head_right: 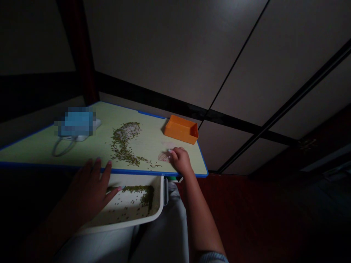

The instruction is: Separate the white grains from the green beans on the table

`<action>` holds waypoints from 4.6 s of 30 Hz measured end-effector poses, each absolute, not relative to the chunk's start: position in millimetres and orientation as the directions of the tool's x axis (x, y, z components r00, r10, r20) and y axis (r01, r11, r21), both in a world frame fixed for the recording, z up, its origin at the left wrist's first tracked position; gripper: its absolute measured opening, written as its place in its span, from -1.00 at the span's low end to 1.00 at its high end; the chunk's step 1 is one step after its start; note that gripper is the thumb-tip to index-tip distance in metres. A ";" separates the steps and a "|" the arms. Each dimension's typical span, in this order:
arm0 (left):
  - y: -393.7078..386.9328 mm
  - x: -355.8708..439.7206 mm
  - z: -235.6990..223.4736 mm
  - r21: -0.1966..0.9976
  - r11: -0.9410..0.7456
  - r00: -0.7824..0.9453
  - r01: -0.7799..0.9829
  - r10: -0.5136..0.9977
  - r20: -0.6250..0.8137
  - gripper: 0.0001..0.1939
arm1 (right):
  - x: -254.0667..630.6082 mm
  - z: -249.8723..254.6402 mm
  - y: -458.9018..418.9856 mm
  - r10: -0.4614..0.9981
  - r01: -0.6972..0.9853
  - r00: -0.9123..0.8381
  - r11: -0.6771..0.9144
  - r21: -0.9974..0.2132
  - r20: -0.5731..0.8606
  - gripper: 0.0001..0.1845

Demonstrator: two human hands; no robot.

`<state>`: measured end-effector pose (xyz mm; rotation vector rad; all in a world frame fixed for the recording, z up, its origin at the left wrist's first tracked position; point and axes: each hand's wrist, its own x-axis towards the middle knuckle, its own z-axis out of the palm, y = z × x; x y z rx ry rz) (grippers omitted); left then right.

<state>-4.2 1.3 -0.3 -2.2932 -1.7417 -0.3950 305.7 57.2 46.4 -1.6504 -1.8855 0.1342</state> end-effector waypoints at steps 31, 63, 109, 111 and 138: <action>1.5 7.3 -0.2 -0.055 -0.200 0.206 0.978 0.905 0.373 -0.15 | 310.8 28.4 38.0 0.971 0.605 -0.002 0.190 -0.773 0.237 -0.67; 2.8 2.0 -9.8 0.032 -0.242 0.208 0.970 0.887 0.412 -0.17 | 303.3 34.5 36.8 0.972 0.631 0.009 0.178 -0.755 0.237 -0.66; 0.3 1.4 -2.9 0.050 -0.269 0.227 0.962 0.887 0.403 -0.19 | 300.1 36.4 37.9 0.974 0.478 0.098 0.135 -0.868 0.206 -0.57; 0.2 1.4 -3.7 0.057 -0.265 0.221 0.962 0.888 0.404 -0.19 | 299.6 35.2 38.9 0.965 0.442 0.149 0.132 -0.887 0.218 -0.55; -0.2 3.3 0.6 0.025 -0.239 0.214 0.971 0.906 0.364 -0.18 | 296.7 32.2 37.9 0.971 0.554 0.055 0.166 -0.816 0.235 -0.65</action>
